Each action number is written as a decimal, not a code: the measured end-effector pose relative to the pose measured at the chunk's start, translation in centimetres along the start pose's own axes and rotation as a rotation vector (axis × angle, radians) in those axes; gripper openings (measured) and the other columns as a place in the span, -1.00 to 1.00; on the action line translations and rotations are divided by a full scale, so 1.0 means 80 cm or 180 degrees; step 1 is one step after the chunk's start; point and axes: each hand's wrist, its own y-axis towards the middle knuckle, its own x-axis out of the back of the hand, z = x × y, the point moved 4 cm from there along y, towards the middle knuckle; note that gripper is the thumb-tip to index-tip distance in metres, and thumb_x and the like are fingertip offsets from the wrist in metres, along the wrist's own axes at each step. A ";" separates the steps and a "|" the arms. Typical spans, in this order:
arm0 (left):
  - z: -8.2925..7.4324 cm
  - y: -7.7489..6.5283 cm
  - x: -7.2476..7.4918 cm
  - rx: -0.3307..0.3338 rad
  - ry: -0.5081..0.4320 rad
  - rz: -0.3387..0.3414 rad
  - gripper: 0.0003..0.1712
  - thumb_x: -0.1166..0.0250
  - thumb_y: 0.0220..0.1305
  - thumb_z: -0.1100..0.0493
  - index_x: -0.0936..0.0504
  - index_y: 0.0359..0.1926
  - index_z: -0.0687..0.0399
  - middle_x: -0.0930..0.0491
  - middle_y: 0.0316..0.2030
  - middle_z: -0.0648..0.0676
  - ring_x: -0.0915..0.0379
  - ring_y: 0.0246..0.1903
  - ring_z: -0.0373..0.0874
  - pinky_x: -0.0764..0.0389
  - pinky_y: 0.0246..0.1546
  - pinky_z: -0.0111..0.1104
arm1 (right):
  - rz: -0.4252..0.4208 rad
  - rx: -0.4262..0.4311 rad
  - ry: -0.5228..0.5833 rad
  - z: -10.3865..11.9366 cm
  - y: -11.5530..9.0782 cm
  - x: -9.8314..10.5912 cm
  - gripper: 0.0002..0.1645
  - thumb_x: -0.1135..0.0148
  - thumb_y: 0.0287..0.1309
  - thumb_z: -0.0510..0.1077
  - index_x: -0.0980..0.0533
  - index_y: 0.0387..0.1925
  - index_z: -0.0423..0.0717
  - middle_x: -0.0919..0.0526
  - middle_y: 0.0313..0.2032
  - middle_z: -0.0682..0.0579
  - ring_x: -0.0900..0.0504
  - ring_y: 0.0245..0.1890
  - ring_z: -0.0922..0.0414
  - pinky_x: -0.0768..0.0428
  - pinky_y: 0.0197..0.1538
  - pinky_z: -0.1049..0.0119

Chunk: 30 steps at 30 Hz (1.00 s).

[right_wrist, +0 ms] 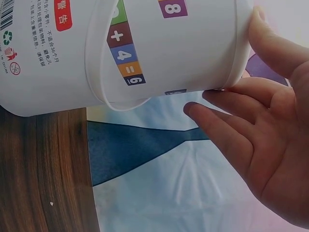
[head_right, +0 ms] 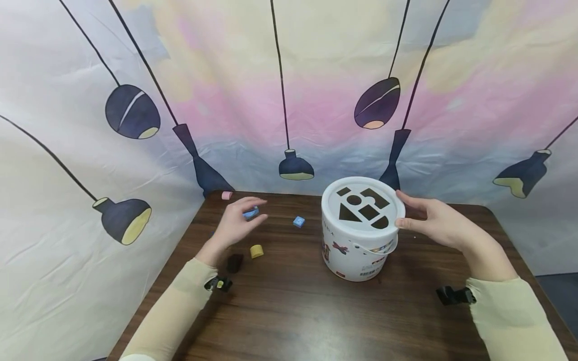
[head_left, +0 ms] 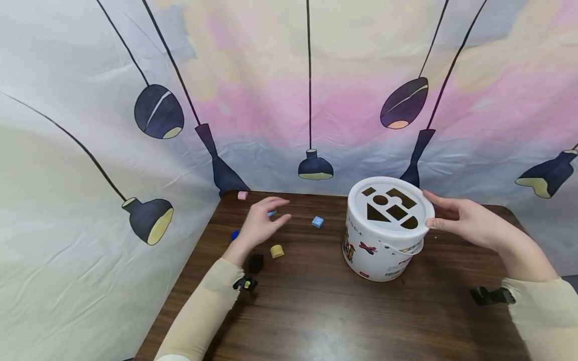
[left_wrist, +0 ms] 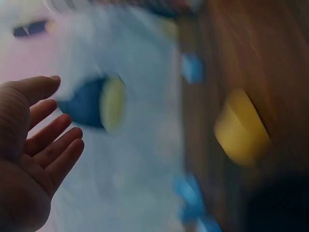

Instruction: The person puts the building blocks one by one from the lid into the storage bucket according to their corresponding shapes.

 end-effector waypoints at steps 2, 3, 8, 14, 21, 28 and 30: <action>0.033 -0.006 0.006 0.0233 0.0075 0.0054 -0.57 -0.52 0.40 0.11 -0.76 0.22 0.11 -0.70 0.16 0.14 -0.67 0.12 0.11 -0.70 0.08 -0.05 | -0.0003 0.0012 -0.0023 0.000 -0.001 0.000 -0.04 -0.38 0.48 0.06 -0.14 0.69 -0.08 -0.40 0.47 -0.37 -0.34 0.47 -0.38 -0.45 0.28 -0.34; 0.048 -0.008 0.009 0.0367 0.0097 0.0083 -0.58 -0.52 0.39 0.13 -0.76 0.21 0.14 -0.70 0.15 0.16 -0.67 0.09 0.15 -0.70 0.06 -0.02 | -0.0004 0.0010 -0.0041 -0.001 -0.002 0.000 -0.04 -0.38 0.48 0.06 -0.14 0.68 -0.08 -0.40 0.46 -0.36 -0.35 0.46 -0.37 -0.47 0.27 -0.30; 0.103 -0.006 0.013 0.0950 0.0207 0.0278 -0.51 -0.50 0.40 0.14 -0.70 0.27 0.24 -0.66 0.21 0.26 -0.66 0.08 0.26 -0.68 0.06 0.06 | -0.0028 0.0010 -0.0100 -0.002 -0.004 0.002 -0.04 -0.39 0.47 0.05 -0.15 0.68 -0.09 -0.41 0.47 -0.35 -0.37 0.45 -0.36 -0.55 0.22 -0.01; 0.134 -0.002 0.007 0.1459 0.0433 0.0472 -0.44 -0.49 0.40 0.11 -0.65 0.32 0.25 -0.68 0.17 0.29 -0.65 0.04 0.18 -0.66 0.04 0.04 | -0.0006 0.0022 -0.0083 -0.001 -0.001 0.001 -0.04 -0.39 0.47 0.05 -0.15 0.68 -0.09 -0.37 0.50 -0.32 -0.36 0.47 -0.35 -0.56 0.20 0.10; 0.146 0.000 0.003 0.1548 0.0605 0.0611 -0.55 -0.49 0.40 0.17 -0.72 0.23 0.26 -0.73 0.08 0.27 -0.66 0.00 0.16 -0.66 0.06 0.02 | 0.0005 0.0031 -0.0002 0.001 0.000 -0.003 -0.05 -0.36 0.50 0.04 -0.12 0.69 -0.09 -0.36 0.50 -0.35 -0.34 0.47 -0.37 -0.48 0.27 -0.32; 0.153 0.003 -0.002 0.1143 0.1023 0.0881 -0.67 -0.48 0.37 0.31 -0.79 0.13 0.23 -0.69 0.16 0.27 -0.65 0.08 0.18 -0.66 0.11 0.02 | -0.0015 0.0030 -0.0011 0.002 -0.001 -0.002 -0.05 -0.36 0.50 0.04 -0.13 0.68 -0.10 -0.38 0.49 -0.34 -0.35 0.47 -0.35 -0.47 0.28 -0.30; 0.153 0.004 -0.002 0.1092 0.1117 0.0916 -0.69 -0.48 0.36 0.34 -0.80 0.11 0.21 -0.70 0.14 0.27 -0.66 0.08 0.18 -0.67 0.10 0.03 | -0.0007 0.0027 0.0009 0.002 -0.001 -0.002 -0.05 -0.36 0.50 0.04 -0.13 0.69 -0.10 -0.38 0.49 -0.34 -0.35 0.47 -0.36 -0.47 0.29 -0.31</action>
